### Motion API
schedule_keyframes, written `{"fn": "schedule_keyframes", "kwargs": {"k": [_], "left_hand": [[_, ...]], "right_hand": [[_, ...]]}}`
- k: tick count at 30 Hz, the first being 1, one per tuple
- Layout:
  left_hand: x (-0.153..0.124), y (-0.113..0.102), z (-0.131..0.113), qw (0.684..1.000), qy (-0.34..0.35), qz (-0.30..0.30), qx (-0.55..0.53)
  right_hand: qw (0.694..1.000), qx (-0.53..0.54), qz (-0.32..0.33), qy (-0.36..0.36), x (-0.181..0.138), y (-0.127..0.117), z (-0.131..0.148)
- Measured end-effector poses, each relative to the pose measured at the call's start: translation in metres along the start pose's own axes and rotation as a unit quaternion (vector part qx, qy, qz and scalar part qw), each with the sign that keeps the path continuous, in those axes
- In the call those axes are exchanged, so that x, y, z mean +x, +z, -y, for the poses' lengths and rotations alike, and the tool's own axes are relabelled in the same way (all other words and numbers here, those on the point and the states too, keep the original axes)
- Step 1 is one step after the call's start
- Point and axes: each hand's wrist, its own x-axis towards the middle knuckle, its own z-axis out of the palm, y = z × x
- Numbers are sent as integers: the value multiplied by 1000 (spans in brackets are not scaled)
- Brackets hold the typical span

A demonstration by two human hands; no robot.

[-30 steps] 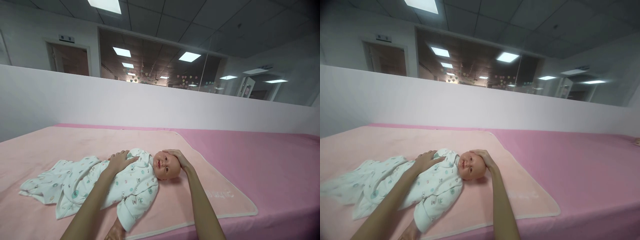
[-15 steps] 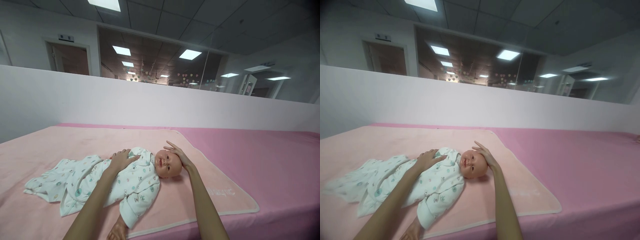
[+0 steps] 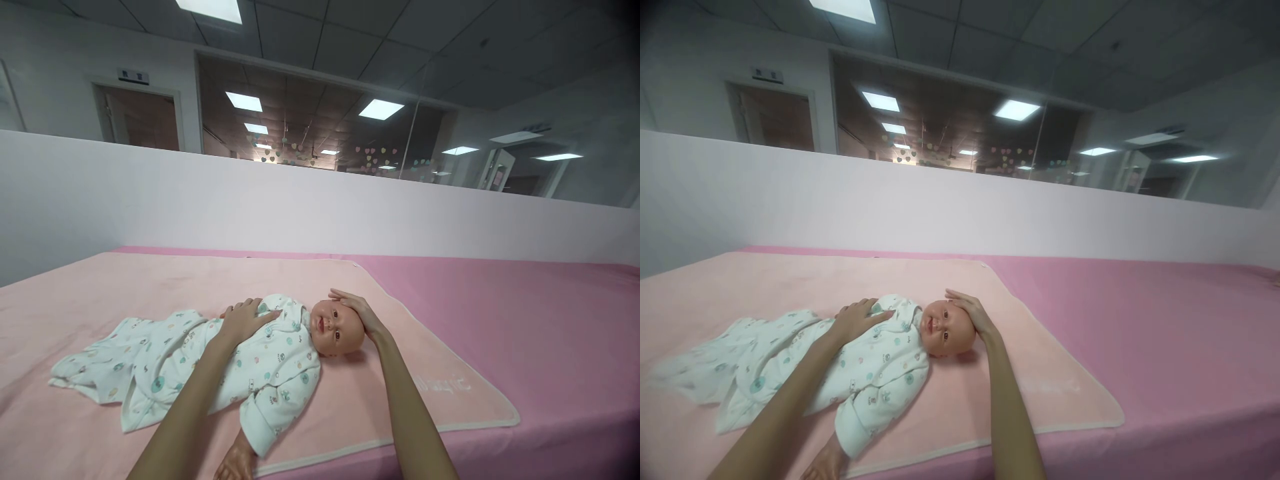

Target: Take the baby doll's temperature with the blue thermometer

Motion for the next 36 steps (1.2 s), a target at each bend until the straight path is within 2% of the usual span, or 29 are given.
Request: {"fn": "schedule_keyframes", "kwargs": {"k": [5, 11, 17, 23, 29, 36], "left_hand": [[0, 1, 0, 1000, -2, -4, 4], [0, 0, 0, 1000, -4, -4, 8], [0, -1, -1, 1000, -4, 0, 11], [0, 0, 0, 1000, -7, 3, 15], [-1, 0, 0, 1000, -4, -3, 7], [0, 0, -1, 1000, -2, -2, 10]], "right_hand": [[1000, 12, -17, -12, -1, 0, 0], [1000, 5, -4, 16, 2, -1, -3], [999, 32, 7, 13, 1, -1, -3], [999, 17, -32, -15, -1, 0, -2], [999, 7, 22, 23, -2, 1, 2], [998, 65, 1, 13, -4, 1, 0]]}}
